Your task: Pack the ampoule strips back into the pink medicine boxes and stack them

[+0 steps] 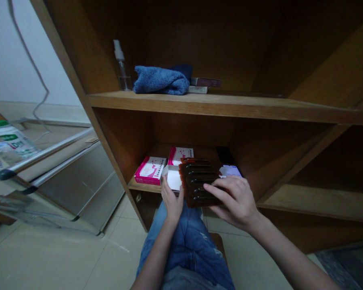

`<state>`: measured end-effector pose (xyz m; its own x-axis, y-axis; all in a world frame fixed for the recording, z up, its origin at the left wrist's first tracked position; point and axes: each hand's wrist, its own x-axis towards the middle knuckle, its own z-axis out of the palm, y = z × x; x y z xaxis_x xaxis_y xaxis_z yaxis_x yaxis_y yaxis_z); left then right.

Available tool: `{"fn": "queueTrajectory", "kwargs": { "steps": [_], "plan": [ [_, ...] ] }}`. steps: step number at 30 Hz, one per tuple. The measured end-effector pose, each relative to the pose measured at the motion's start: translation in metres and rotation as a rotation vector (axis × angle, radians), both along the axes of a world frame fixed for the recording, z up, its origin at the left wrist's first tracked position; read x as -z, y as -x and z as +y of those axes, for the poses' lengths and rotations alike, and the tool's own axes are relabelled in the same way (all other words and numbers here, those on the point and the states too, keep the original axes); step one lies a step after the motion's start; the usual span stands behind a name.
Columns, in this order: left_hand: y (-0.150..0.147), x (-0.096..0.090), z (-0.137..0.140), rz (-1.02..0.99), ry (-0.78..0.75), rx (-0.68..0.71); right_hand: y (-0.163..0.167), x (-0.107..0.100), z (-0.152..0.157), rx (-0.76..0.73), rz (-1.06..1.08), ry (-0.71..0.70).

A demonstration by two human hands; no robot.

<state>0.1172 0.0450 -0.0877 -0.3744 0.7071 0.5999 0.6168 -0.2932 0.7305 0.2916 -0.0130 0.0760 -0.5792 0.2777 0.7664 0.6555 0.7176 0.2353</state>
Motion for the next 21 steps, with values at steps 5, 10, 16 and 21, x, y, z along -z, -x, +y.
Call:
{"fn": "queueTrajectory", "kwargs": {
  "steps": [5,10,16,21],
  "plan": [
    [-0.001,-0.001,0.001,0.025,-0.011,-0.005,-0.037,-0.001,0.033,0.140,-0.109,-0.027],
    [-0.002,-0.001,0.001,0.034,0.004,-0.012,-0.050,0.021,0.062,0.246,-0.196,0.046],
    [-0.001,-0.003,0.000,0.018,0.021,0.001,-0.044,0.050,0.082,0.285,-0.236,0.099],
    [0.000,-0.001,0.000,0.021,0.033,-0.003,-0.039,0.060,0.088,0.300,-0.267,0.133]
  ]
}}
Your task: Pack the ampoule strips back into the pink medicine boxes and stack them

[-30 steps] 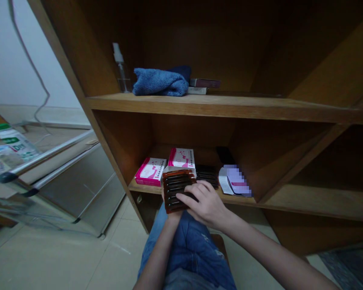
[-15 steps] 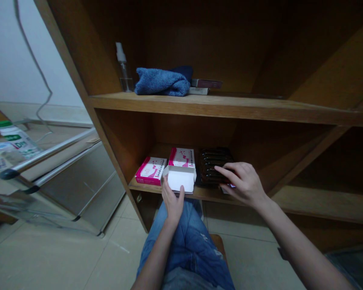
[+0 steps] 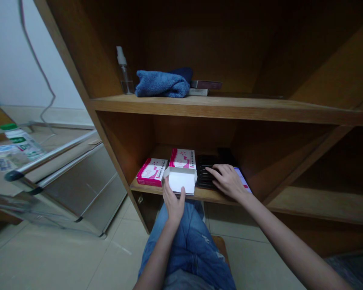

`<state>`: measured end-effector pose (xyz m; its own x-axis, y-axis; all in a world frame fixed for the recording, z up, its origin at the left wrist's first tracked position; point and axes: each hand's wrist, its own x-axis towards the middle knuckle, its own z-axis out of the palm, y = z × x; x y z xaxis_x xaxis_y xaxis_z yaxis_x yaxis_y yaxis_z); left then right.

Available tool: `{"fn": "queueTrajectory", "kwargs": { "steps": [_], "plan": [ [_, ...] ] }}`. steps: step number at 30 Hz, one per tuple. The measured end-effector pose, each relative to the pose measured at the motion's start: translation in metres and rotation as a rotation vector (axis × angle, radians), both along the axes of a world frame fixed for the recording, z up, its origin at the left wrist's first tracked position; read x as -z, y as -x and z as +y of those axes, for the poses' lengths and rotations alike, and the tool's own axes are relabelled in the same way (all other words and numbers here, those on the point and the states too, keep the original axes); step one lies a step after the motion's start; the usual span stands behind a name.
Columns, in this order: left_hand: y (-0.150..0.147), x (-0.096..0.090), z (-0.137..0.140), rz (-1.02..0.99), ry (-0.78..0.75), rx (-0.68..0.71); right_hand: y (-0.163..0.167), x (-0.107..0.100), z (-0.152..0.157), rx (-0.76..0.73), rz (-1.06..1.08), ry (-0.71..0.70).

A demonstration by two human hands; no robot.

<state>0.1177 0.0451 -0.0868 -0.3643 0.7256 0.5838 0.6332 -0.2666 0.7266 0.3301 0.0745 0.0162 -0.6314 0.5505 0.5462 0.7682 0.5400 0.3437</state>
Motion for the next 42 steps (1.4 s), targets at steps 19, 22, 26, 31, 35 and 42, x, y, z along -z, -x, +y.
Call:
{"fn": "queueTrajectory", "kwargs": {
  "steps": [19,22,26,31,35,42],
  "plan": [
    [0.000,0.001,-0.001,0.017,-0.026,0.002,0.000,-0.015,-0.010,-0.044,-0.039,0.151],
    [0.001,0.001,0.000,0.009,-0.031,0.005,-0.002,-0.012,-0.012,-0.047,-0.038,0.174],
    [0.000,0.002,0.000,0.022,-0.027,-0.008,-0.003,-0.012,-0.014,-0.039,-0.027,0.203],
    [0.000,0.002,0.001,0.035,-0.025,-0.010,0.014,-0.021,-0.032,-0.032,0.122,0.239],
    [0.001,0.004,0.001,0.026,-0.041,0.001,0.054,-0.019,-0.056,-0.167,0.250,0.285],
    [0.003,0.018,0.007,0.060,-0.059,-0.039,0.140,0.003,-0.049,-0.081,0.246,0.451]
  ]
}}
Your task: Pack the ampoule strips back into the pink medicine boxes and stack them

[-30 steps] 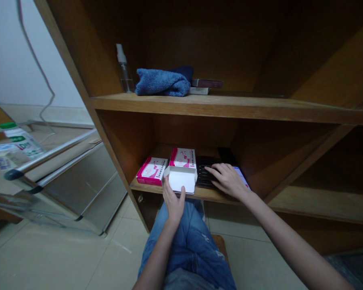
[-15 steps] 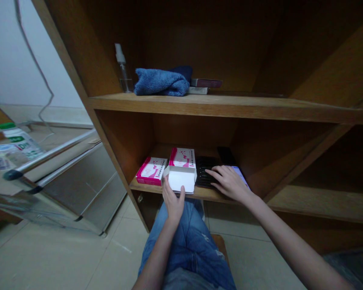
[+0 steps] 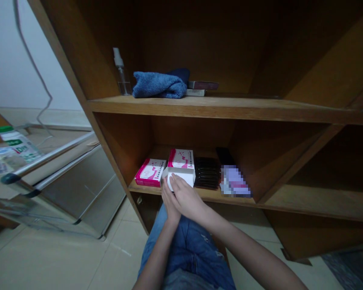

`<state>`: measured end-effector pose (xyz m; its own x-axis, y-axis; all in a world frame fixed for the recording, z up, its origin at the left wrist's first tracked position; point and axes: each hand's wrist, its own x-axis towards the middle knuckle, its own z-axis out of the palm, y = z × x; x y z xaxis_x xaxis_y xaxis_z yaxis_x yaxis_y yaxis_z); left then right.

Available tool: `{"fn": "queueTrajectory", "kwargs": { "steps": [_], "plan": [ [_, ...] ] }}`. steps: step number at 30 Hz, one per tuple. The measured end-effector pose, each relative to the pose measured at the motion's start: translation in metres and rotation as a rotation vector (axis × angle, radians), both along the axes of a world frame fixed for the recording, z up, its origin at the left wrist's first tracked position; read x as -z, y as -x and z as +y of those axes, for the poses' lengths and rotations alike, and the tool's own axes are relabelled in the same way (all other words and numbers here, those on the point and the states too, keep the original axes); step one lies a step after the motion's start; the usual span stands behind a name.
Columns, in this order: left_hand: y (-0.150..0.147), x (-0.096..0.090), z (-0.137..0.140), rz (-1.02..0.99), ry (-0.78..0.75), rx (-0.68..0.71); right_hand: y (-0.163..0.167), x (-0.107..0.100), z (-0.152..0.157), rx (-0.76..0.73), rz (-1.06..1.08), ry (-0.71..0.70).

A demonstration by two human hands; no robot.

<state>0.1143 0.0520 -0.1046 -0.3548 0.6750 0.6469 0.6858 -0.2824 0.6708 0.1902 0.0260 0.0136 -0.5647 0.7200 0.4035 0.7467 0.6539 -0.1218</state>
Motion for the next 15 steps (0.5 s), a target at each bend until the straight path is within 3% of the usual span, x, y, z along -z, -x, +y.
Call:
{"fn": "queueTrajectory", "kwargs": {
  "steps": [5,11,15],
  "plan": [
    [0.002,0.002,0.006,0.011,-0.007,-0.001,0.025,-0.002,0.029,0.158,-0.076,0.063],
    [0.000,-0.006,-0.002,-0.043,-0.004,0.043,0.023,-0.017,0.045,0.270,-0.135,0.128],
    [-0.001,-0.008,-0.003,-0.061,0.000,0.064,0.020,-0.015,0.049,0.322,-0.178,0.136]
  ]
}}
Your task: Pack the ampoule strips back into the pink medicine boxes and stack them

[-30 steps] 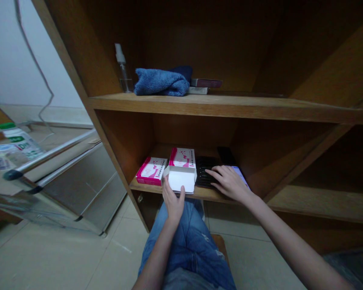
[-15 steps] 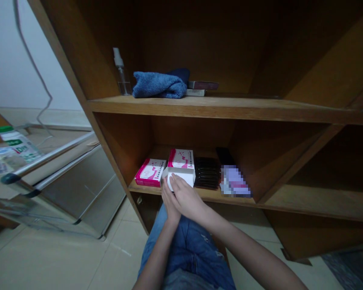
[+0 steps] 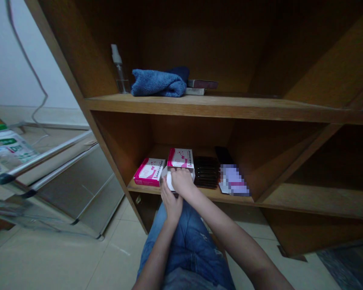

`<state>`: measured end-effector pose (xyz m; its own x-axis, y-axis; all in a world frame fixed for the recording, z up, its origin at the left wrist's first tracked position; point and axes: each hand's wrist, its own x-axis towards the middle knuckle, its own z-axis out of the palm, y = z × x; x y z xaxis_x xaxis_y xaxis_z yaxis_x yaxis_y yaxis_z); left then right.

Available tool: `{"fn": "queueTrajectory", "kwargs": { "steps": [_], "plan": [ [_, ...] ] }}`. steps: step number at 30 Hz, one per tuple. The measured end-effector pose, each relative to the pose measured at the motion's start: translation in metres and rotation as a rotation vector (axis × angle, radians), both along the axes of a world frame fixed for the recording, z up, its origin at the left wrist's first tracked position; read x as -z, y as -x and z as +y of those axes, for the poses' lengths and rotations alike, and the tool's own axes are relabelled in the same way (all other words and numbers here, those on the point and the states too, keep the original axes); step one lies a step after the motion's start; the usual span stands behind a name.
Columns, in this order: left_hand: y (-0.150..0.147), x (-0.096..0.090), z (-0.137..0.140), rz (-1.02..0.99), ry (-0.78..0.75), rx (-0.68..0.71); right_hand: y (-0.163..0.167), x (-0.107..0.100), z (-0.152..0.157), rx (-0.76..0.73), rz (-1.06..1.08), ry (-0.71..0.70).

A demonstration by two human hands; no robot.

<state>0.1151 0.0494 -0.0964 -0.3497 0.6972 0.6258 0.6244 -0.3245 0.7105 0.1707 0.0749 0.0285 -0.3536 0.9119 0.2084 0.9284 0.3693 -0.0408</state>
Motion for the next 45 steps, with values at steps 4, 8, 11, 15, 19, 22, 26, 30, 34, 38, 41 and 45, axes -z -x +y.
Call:
{"fn": "queueTrajectory", "kwargs": {
  "steps": [4,8,11,15,19,22,26,30,34,38,41,45],
  "plan": [
    [0.000,-0.001,0.000,-0.016,-0.008,0.013,-0.004,0.006,-0.001,0.002,-0.004,-0.018],
    [0.000,-0.002,-0.001,-0.023,-0.011,0.020,-0.009,0.007,-0.010,-0.059,0.012,-0.077],
    [-0.001,-0.002,-0.001,-0.018,-0.017,0.016,-0.014,0.006,-0.017,-0.149,0.044,-0.107],
    [-0.001,0.000,0.000,-0.003,-0.029,-0.004,-0.021,0.008,-0.021,-0.232,0.086,-0.135],
    [0.000,0.002,0.001,0.008,-0.024,0.001,-0.024,0.011,-0.015,-0.205,0.076,-0.143],
    [0.000,0.002,0.001,0.010,-0.024,-0.002,-0.026,0.012,-0.011,-0.211,0.057,-0.115],
    [-0.001,0.000,0.000,0.012,-0.023,-0.001,-0.030,0.010,-0.015,-0.248,0.099,-0.189],
    [-0.001,-0.001,-0.001,0.013,-0.001,-0.001,-0.040,0.000,-0.035,-0.279,0.381,-0.349],
    [-0.001,-0.002,-0.001,0.023,0.011,-0.002,-0.062,-0.022,-0.066,-0.237,0.768,-0.439],
    [-0.002,-0.004,-0.002,0.020,0.021,-0.024,-0.097,-0.031,-0.088,-0.015,1.058,-0.581],
    [-0.004,-0.007,-0.003,0.016,0.023,-0.037,-0.125,-0.021,-0.092,0.182,1.143,-0.753],
    [-0.004,-0.009,-0.004,0.010,0.030,-0.037,-0.156,0.008,-0.087,0.281,1.045,-0.733]
  ]
}}
